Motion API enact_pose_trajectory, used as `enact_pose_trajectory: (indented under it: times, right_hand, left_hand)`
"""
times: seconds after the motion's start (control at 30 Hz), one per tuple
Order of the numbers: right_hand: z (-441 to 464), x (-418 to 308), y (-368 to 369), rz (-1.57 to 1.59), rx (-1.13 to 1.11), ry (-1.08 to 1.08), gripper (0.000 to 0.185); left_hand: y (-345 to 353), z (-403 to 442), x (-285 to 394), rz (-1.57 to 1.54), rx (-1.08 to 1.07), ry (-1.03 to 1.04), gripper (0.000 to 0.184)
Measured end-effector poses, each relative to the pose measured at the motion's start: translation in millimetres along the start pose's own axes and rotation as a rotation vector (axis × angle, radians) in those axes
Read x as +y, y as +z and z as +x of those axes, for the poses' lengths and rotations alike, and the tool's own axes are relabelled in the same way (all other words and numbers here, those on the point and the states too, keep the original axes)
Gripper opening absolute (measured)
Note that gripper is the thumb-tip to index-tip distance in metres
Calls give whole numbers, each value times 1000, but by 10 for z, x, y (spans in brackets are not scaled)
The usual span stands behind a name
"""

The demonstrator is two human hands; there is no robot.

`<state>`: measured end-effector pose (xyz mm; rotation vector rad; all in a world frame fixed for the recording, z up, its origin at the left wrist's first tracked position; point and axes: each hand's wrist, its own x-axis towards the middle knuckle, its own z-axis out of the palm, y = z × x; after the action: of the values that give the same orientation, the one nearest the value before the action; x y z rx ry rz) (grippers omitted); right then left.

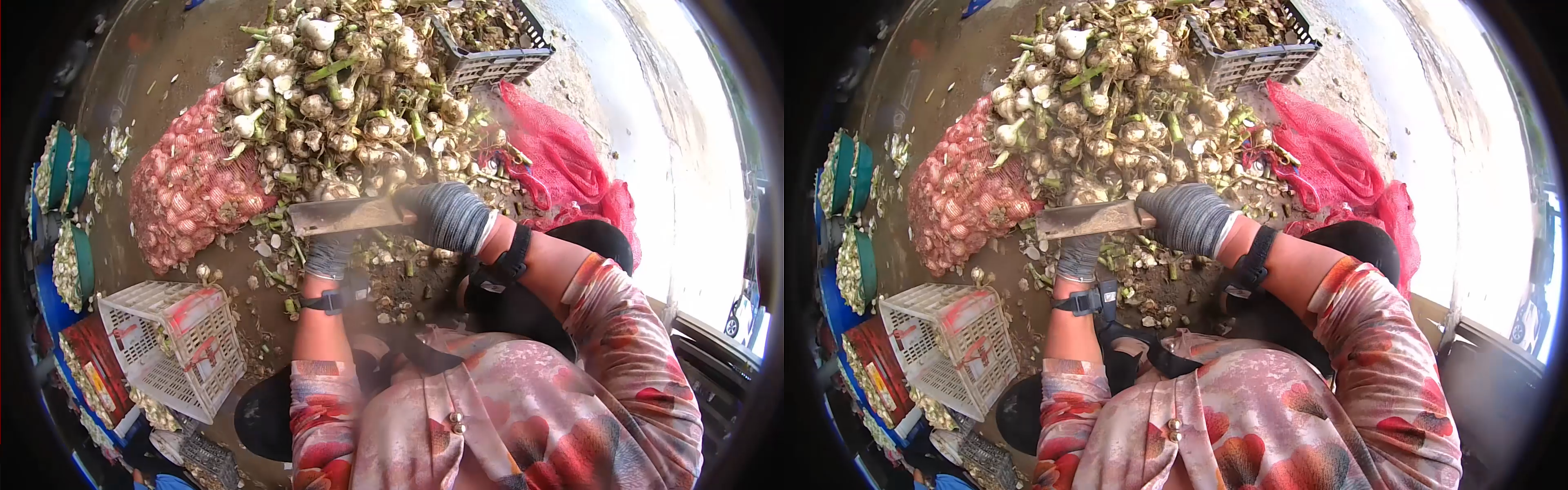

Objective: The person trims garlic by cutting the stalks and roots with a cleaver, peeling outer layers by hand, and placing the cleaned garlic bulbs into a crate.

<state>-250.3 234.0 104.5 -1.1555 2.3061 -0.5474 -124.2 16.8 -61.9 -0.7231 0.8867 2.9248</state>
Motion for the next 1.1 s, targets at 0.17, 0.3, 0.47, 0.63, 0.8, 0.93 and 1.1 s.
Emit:
enact_pose_trajectory:
  times: [0.17,0.3,0.47,0.63,0.8,0.93,1.1]
  right_hand:
    - [-215,-177,-191,-51,-15,-78,21]
    - [-341,-206,-218,-77,-68,-85,21]
    - [-300,121,52,-106,43,-145,24]
    - [-120,786,49,-176,-71,208,24]
    - [-134,410,82,608,135,175,49]
    - [-170,-179,-129,687,-139,53,61]
    - [-81,-184,36,638,60,-182,54]
  left_hand:
    - [984,-495,146,1503,119,774,58]
    - [1143,-623,104,1290,74,875,59]
    - [955,-819,84,1831,-19,858,62]
    - [1870,-1135,243,1236,84,678,66]
    - [1783,-1106,399,1093,112,593,63]
    - [1736,-1005,204,1159,105,669,67]
    - [1654,-983,249,131,15,210,58]
